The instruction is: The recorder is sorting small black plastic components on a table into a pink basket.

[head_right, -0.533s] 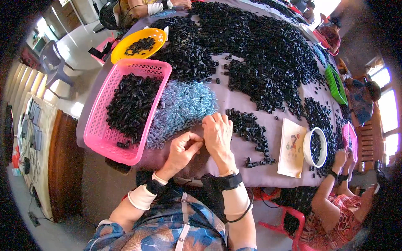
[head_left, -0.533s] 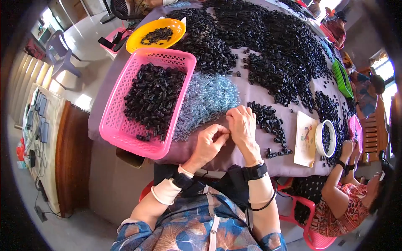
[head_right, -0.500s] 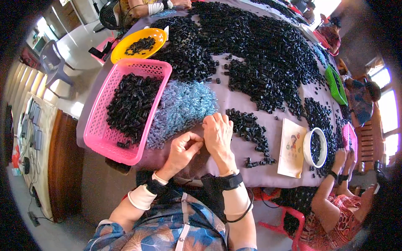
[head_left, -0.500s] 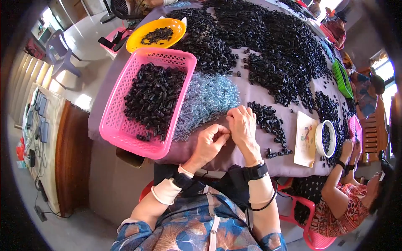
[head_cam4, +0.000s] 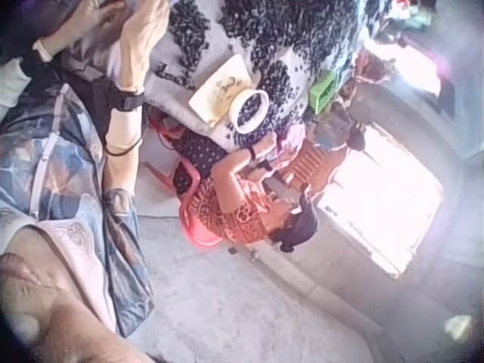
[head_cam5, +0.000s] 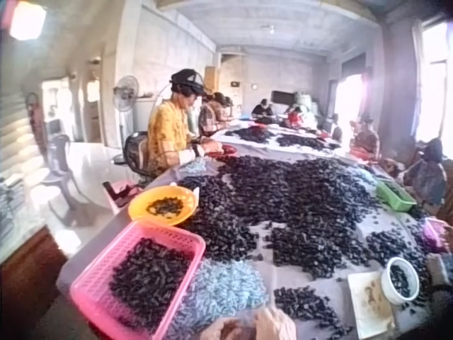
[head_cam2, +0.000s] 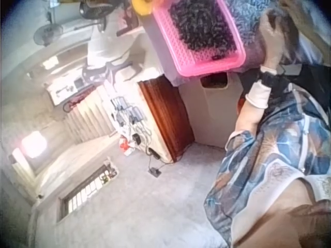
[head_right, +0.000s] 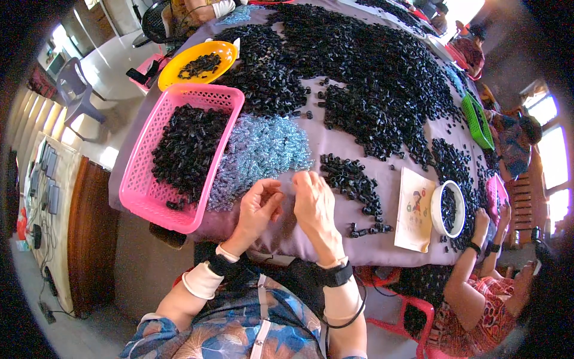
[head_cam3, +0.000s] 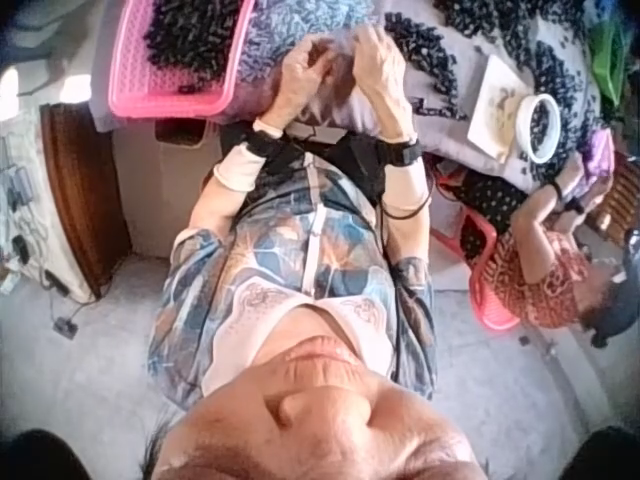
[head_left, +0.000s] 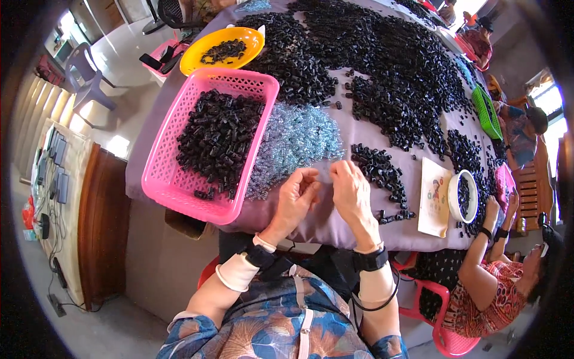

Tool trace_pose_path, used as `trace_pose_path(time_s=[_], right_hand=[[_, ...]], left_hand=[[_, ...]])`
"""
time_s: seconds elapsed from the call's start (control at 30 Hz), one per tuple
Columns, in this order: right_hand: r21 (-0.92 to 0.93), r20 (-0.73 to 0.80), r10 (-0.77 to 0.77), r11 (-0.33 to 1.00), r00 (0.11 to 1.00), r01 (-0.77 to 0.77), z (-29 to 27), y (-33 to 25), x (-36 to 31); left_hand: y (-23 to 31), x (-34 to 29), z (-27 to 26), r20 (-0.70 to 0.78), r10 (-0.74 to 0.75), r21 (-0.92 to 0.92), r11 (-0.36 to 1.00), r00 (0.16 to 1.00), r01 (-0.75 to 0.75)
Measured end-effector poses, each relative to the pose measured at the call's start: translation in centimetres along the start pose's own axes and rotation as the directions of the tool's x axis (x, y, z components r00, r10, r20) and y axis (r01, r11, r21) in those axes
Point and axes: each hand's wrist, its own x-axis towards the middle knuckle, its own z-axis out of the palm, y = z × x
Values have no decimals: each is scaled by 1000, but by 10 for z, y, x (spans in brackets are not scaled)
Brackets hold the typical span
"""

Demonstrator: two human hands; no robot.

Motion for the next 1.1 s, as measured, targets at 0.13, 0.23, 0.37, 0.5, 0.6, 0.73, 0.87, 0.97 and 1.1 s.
trace_pose_path(time_s=[0.13, 0.23, 0.37, 0.5, 0.6, 0.73, 0.87, 0.97, 1.1], right_hand=[[160, 67, 63, 984, 996, -73, -4, -8, -18], [288, 41, 120, 949, 992, -127, -2, -9, -27], [467, -26, 272, 854, 962, -229, 2, -15, -35], [485, -140, 219, 865, 966, -126, 0, -26, -33], [451, -145, 222, 882, 964, -135, 1, -21, -43], [500, -158, 257, 853, 953, -147, 4, -19, -49], [528, -112, 302, 825, 947, -200, 8, -17, -50], [585, -56, 362, 767, 931, -263, 11, -18, -51], [620, -35, 397, 728, 917, -292, 17, -15, -52]], left_hand=[[1, 0, -2, 64, 22, 51, 998, 998, -25], [6, -2, 1, 66, 102, 176, 978, 993, -112], [7, -3, 2, 34, 36, 186, 982, 999, -42], [9, -3, 1, 18, -32, 220, 975, 999, 27], [6, -3, 4, 75, 45, 278, 959, 996, -64], [8, -4, 5, 104, 32, 347, 935, 994, -66], [11, -1, 6, 90, -27, 332, 943, 996, -5], [14, -2, 6, 75, -58, 312, 950, 995, 32], [15, 0, 4, 82, -68, 349, 937, 994, 36]])
